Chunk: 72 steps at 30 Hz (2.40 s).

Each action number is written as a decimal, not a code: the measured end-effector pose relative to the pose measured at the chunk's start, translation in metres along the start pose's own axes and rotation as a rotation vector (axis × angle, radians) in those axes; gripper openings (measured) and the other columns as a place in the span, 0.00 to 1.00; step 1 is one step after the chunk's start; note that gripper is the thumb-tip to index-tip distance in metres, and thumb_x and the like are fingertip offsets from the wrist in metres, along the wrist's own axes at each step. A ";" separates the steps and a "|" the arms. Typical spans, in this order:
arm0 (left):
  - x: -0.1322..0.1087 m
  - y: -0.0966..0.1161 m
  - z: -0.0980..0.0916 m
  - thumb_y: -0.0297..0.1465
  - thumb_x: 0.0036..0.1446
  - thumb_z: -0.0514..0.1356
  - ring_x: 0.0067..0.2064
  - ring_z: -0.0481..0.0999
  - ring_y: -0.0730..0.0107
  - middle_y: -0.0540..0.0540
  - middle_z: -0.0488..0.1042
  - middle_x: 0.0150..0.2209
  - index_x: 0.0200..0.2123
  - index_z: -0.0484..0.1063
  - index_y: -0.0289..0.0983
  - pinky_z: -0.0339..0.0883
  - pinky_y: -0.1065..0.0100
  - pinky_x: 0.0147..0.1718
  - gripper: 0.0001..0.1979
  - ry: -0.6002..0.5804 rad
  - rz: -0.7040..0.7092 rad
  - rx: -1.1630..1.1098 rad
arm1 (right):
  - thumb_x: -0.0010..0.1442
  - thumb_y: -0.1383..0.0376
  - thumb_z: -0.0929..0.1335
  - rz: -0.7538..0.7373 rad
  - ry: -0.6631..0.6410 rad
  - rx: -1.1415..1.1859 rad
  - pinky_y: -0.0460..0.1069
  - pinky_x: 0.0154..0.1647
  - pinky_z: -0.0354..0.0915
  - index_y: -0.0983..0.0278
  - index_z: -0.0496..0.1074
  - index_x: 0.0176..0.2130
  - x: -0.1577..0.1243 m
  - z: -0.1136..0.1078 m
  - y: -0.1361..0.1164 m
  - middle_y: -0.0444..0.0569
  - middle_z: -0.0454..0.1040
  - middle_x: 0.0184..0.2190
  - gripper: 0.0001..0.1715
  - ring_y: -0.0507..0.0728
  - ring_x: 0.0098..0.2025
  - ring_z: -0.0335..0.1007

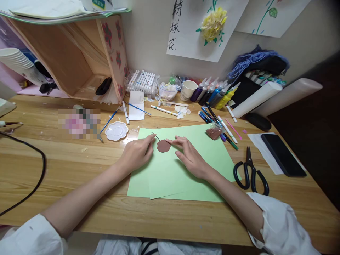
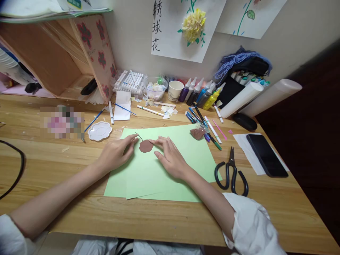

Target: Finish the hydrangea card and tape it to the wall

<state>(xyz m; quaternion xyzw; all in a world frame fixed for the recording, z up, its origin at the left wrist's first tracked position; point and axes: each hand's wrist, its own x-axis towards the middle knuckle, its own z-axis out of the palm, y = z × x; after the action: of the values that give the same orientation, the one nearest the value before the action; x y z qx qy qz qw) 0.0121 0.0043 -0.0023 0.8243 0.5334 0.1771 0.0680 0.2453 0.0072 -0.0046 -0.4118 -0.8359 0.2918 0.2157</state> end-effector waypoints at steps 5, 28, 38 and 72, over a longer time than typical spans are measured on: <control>-0.001 -0.002 0.000 0.30 0.61 0.49 0.36 0.79 0.61 0.42 0.79 0.37 0.53 0.62 0.35 0.69 0.65 0.34 0.17 0.001 0.006 -0.004 | 0.66 0.62 0.56 -0.090 0.041 -0.034 0.65 0.64 0.46 0.59 0.52 0.57 -0.002 0.001 0.002 0.50 0.63 0.59 0.20 0.58 0.66 0.45; -0.007 0.017 -0.002 0.41 0.62 0.49 0.63 0.57 0.56 0.39 0.56 0.63 0.62 0.55 0.39 0.48 0.47 0.61 0.27 -0.154 0.287 -0.033 | 0.62 0.70 0.57 -0.255 0.143 -0.323 0.65 0.65 0.47 0.61 0.58 0.59 -0.006 0.006 0.001 0.48 0.74 0.46 0.25 0.58 0.61 0.56; -0.008 0.014 0.007 0.39 0.62 0.48 0.64 0.54 0.58 0.34 0.54 0.64 0.63 0.49 0.29 0.56 0.56 0.60 0.30 -0.109 0.107 -0.070 | 0.61 0.71 0.57 -0.292 0.095 -0.345 0.65 0.65 0.45 0.61 0.59 0.58 -0.007 0.004 -0.002 0.48 0.73 0.50 0.26 0.58 0.61 0.57; -0.010 0.012 0.010 0.38 0.62 0.48 0.65 0.53 0.58 0.35 0.52 0.64 0.64 0.48 0.30 0.55 0.57 0.60 0.30 -0.102 0.106 -0.068 | 0.63 0.62 0.58 -0.255 -0.030 -0.335 0.65 0.67 0.38 0.63 0.54 0.61 -0.004 0.004 -0.003 0.50 0.64 0.59 0.27 0.58 0.62 0.53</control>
<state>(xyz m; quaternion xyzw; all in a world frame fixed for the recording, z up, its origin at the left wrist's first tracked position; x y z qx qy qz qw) 0.0221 -0.0092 -0.0103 0.8567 0.4783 0.1561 0.1136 0.2434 0.0008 -0.0061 -0.3284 -0.9212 0.1253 0.1671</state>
